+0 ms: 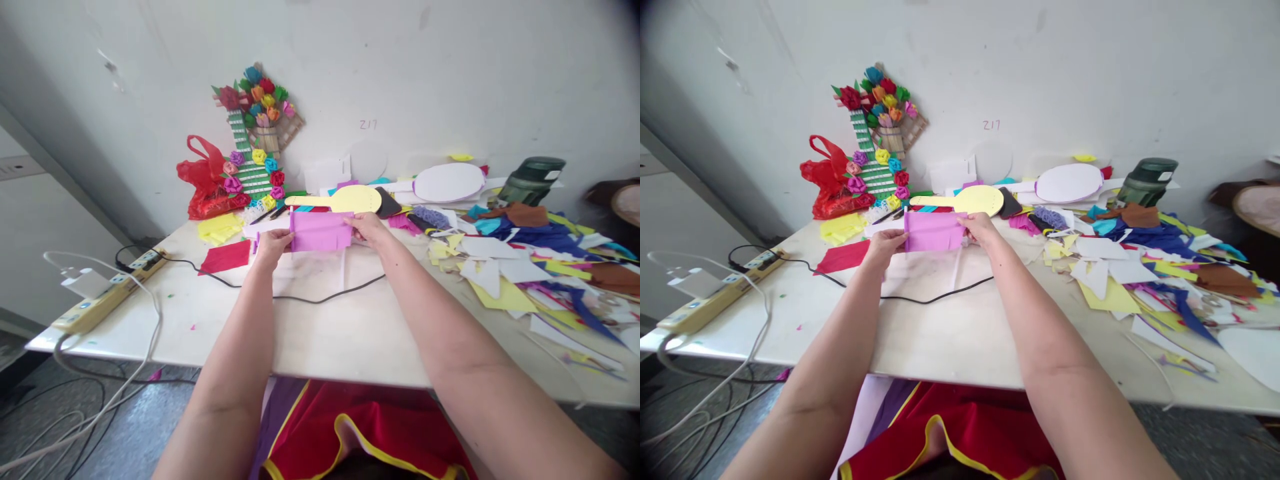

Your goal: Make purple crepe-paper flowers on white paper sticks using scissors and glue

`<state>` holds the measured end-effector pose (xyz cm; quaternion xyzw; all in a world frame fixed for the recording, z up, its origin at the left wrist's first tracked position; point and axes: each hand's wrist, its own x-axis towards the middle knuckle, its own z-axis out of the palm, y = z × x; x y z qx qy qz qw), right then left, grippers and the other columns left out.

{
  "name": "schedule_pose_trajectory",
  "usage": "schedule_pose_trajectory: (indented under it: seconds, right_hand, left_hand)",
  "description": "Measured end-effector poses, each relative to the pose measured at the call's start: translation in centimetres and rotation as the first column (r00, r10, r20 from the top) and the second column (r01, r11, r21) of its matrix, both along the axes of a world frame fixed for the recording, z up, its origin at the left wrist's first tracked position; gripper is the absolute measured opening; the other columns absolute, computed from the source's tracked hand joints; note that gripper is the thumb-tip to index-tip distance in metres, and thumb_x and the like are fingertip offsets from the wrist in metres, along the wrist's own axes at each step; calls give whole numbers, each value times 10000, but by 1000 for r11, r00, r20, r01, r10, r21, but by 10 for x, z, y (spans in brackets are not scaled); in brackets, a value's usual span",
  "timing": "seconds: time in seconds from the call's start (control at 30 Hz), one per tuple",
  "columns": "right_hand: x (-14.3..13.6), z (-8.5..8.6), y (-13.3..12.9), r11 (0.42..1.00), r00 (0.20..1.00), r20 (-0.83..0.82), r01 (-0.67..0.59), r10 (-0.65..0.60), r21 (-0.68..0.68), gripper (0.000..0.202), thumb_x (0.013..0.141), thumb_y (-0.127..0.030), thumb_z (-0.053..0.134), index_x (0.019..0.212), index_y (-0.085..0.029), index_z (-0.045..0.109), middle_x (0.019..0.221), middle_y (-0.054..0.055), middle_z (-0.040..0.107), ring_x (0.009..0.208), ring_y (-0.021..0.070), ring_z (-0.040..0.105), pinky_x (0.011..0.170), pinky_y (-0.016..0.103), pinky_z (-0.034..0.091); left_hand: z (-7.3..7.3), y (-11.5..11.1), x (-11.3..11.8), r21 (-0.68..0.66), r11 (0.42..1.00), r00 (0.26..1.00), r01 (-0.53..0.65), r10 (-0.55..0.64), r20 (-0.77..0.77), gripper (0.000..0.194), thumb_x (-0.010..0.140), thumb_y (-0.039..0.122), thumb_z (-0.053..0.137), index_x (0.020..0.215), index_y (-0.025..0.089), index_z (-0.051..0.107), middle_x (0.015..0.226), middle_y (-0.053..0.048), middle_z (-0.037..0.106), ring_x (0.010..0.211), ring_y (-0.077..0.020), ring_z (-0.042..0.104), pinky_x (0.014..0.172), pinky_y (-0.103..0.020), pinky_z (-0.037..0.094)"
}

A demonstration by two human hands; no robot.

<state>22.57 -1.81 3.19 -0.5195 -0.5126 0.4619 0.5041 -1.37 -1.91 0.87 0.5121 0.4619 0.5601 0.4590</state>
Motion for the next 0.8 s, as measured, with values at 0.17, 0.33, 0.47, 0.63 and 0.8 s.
schedule_pose_trajectory:
  seconds: [0.17, 0.33, 0.47, 0.63, 0.8]
  right_hand:
    - [0, 1, 1, 997, 983, 170, 67, -73, 40, 214, 789, -197, 555, 589, -137, 511, 429, -14, 495, 307, 39, 326, 328, 180, 235]
    - [8, 0, 8, 950, 700, 642, 247, -312, 192, 222, 784, -312, 529, 693, -145, 644, 627, 58, 644, 561, 132, 570, 535, 229, 412]
    - [10, 1, 4, 906, 353, 843, 275, -405, 320, 234, 768, -251, 489, 873, -169, 682, 928, 109, 680, 899, 232, 610, 716, 299, 438]
    - [7, 7, -4, 959, 207, 956, 237, -209, 159, 371, 699, -222, 530, 1042, -136, 641, 1063, 159, 641, 1017, 294, 574, 756, 337, 437]
    - [7, 10, -7, 972, 169, 979, 224, -115, 76, 401, 708, -280, 525, 1045, -96, 642, 1082, 203, 619, 1065, 310, 548, 805, 348, 419]
  left_hand:
    - [5, -3, 0, -22, 999, 999, -38, 38, 14, 312, 452, 272, 771, 668, 96, 632, 521, 11, 586, 480, -94, 535, 567, -277, 513]
    - [4, -2, -3, -28, 996, 997, -79, 80, 21, 305, 450, 278, 771, 656, 98, 637, 500, 17, 583, 480, -105, 545, 572, -281, 513]
    - [-3, 5, -9, -12, 995, 995, -98, 98, 36, 313, 471, 293, 762, 686, 95, 649, 489, 19, 575, 482, -118, 561, 575, -286, 514]
    - [-12, 14, -15, 14, 994, 992, -112, 112, 51, 286, 512, 277, 737, 722, 96, 667, 518, 7, 592, 504, -125, 581, 610, -305, 525]
    - [-14, 17, -16, 8, 993, 990, -118, 117, 78, 279, 519, 267, 736, 730, 95, 676, 561, -15, 620, 530, -131, 597, 623, -308, 531]
